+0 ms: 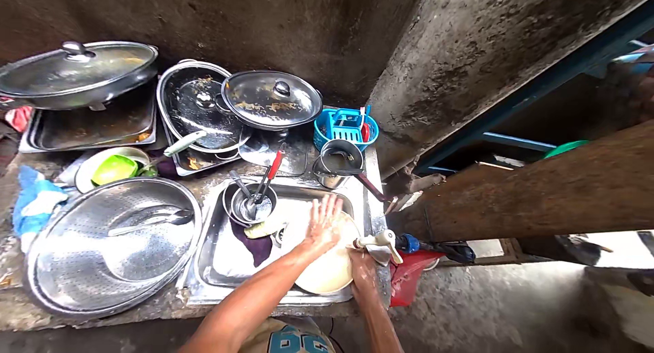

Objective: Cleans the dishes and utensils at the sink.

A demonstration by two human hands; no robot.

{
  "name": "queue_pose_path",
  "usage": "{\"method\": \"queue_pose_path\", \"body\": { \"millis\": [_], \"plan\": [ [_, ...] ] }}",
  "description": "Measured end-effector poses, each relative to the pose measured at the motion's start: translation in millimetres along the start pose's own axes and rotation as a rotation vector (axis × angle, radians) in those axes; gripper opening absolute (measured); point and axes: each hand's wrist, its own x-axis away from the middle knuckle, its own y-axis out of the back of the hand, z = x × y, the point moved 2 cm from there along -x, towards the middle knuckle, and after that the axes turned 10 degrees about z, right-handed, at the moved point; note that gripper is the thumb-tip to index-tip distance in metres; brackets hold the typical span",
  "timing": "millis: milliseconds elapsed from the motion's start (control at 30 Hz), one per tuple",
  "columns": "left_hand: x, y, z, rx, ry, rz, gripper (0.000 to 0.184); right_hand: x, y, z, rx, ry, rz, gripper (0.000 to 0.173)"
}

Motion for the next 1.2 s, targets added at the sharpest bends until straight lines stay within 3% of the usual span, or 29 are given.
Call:
{"method": "queue_pose_path", "body": {
  "millis": [100,200,367,600,767,867,933,1000,1100,1200],
  "plan": [
    [17.8,-19.5,-26.6,0.036,-0.248,-0.023,0.070,-11.2,-7.2,-1.4,-0.153,0.090,-0.042,0.027],
    [39.4,-22.8,-17.9,0.049,-0.360,0.037,0.061,-20.5,-7.8,-5.3,-0.296,0.126,-0.076,0.027],
    [31.3,4.0,43.9,-0.066,-0.005,0.190,0.079,-16.5,-18.2,-8.4,-0.199,0.110,-0.129,0.032],
    [65.2,-26.5,18.0,0.046,-0.335,0.193,0.056,-25.9,-30.4,-21.4,-0.297,0.136,-0.042,0.034],
    [50.4,-9.5,27.0,0.043,-0.123,0.077,0.057,-25.6,-41.1,-17.5,-0.310,0.150,-0.077,0.036],
    [59.1,-17.6,8.9,0.034,-0.234,-0.056,0.035,-25.4,-44.6,-22.9,-0.354,0.162,-0.051,0.034],
    [58.3,-20.5,8.1,0.025,-0.306,-0.095,0.031,-25.6,-45.7,-27.2,-0.365,0.169,-0.063,0.030],
    [49.8,-13.3,17.9,-0.022,-0.226,-0.086,0.035,-22.7,-47.9,-25.5,-0.357,0.170,-0.093,0.033],
    [38.7,5.9,30.2,-0.001,-0.002,0.064,0.044,-19.4,-55.2,-19.8,-0.336,0.149,-0.131,0.038],
    [57.1,-5.4,14.7,0.000,-0.102,-0.005,0.036,-20.5,-54.0,-18.2,-0.366,0.138,-0.111,0.038]
  ]
}}
